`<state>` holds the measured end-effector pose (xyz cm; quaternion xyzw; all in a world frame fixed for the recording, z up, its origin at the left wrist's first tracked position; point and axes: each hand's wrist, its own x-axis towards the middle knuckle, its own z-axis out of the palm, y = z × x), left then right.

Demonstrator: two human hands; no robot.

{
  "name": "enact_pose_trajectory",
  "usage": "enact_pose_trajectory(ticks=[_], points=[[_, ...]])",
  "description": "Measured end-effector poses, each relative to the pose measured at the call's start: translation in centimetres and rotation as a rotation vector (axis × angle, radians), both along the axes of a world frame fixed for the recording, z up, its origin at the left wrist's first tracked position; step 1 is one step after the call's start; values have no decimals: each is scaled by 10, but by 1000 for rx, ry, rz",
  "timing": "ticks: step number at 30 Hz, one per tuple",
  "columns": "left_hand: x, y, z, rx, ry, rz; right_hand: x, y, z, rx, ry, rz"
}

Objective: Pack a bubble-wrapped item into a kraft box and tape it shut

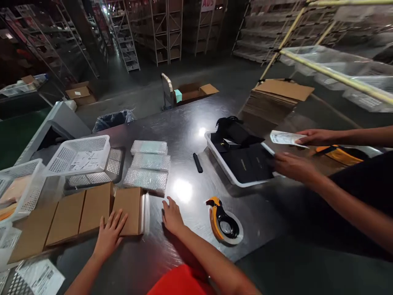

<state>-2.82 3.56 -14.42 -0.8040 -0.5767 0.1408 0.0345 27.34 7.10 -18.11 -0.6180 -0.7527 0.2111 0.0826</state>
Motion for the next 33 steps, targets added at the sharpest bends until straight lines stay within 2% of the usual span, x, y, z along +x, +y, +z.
enact_pose_trajectory(ticks=[3,6,8,11,15,20,26,30,33], points=[[23,8,1,-19,-31,-24,-19,44,14,-34,-63,90],[48,20,-3,-2,-135,-170,-36,95,21,-5,-139,184],[55,26,-10,-30,-198,-254,-42,123,19,1,-162,263],[51,33,-21,-103,-234,-270,-42,145,8,-11,-158,309],[46,38,-28,-123,-234,-212,-28,157,-5,39,-125,316],[54,49,-26,-98,-201,-78,-1,181,-8,11,-167,311],[52,73,-18,-113,-216,-64,13,199,-7,6,-216,318],[53,93,-9,-144,-220,-38,3,185,-7,68,-262,234],[56,109,-2,-173,-219,23,2,151,-9,118,-244,168]])
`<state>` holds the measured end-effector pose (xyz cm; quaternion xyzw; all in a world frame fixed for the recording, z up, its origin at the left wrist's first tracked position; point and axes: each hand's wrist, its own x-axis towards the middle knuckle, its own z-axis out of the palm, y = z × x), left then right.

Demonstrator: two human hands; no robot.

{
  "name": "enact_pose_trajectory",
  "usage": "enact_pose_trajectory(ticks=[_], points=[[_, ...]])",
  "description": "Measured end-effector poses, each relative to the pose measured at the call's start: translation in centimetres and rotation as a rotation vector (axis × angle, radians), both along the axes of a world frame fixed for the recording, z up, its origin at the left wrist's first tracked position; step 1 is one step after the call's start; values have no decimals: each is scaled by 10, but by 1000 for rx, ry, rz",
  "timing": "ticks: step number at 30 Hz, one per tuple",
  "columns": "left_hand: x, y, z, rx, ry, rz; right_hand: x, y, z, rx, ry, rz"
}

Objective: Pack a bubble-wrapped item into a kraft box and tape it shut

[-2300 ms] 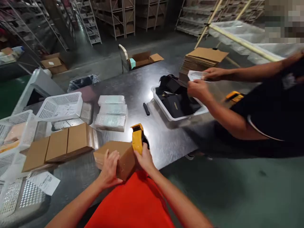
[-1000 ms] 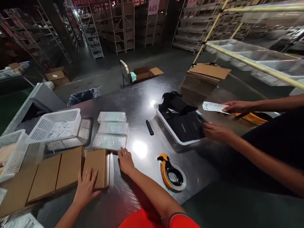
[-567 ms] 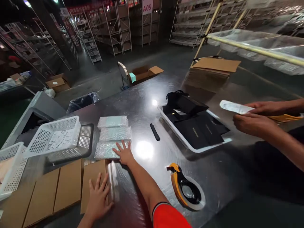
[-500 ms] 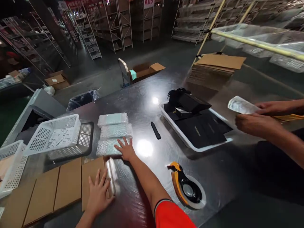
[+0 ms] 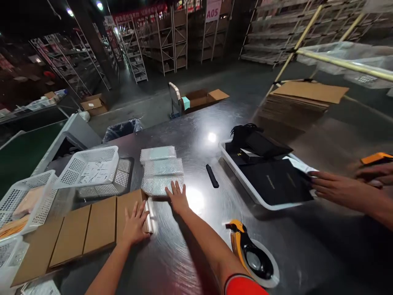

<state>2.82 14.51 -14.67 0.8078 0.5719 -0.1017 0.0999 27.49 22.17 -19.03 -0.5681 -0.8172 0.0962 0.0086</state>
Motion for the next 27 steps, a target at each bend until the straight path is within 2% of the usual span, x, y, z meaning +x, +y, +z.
enact_pose_trajectory(ticks=[4,7,10,13,17,19,22,25,27], points=[[5,19,10,-88,34,41,18,-75,-7,-35,84,-28],[7,23,13,-126,121,30,35,-140,-13,-219,155,-129],[5,19,7,-90,229,-45,44,-197,-24,-374,218,-293],[0,15,-2,18,232,-99,48,-238,-33,-409,276,-385],[-2,11,-13,137,220,-147,52,-262,-27,-389,272,-437],[0,11,-17,187,238,-171,59,-262,-15,-297,239,-548],[5,11,-22,265,265,-176,79,-259,0,-96,192,-792],[7,11,-20,269,262,-155,105,-261,2,25,117,-990],[4,8,-13,231,231,-123,120,-267,-2,46,80,-1025]])
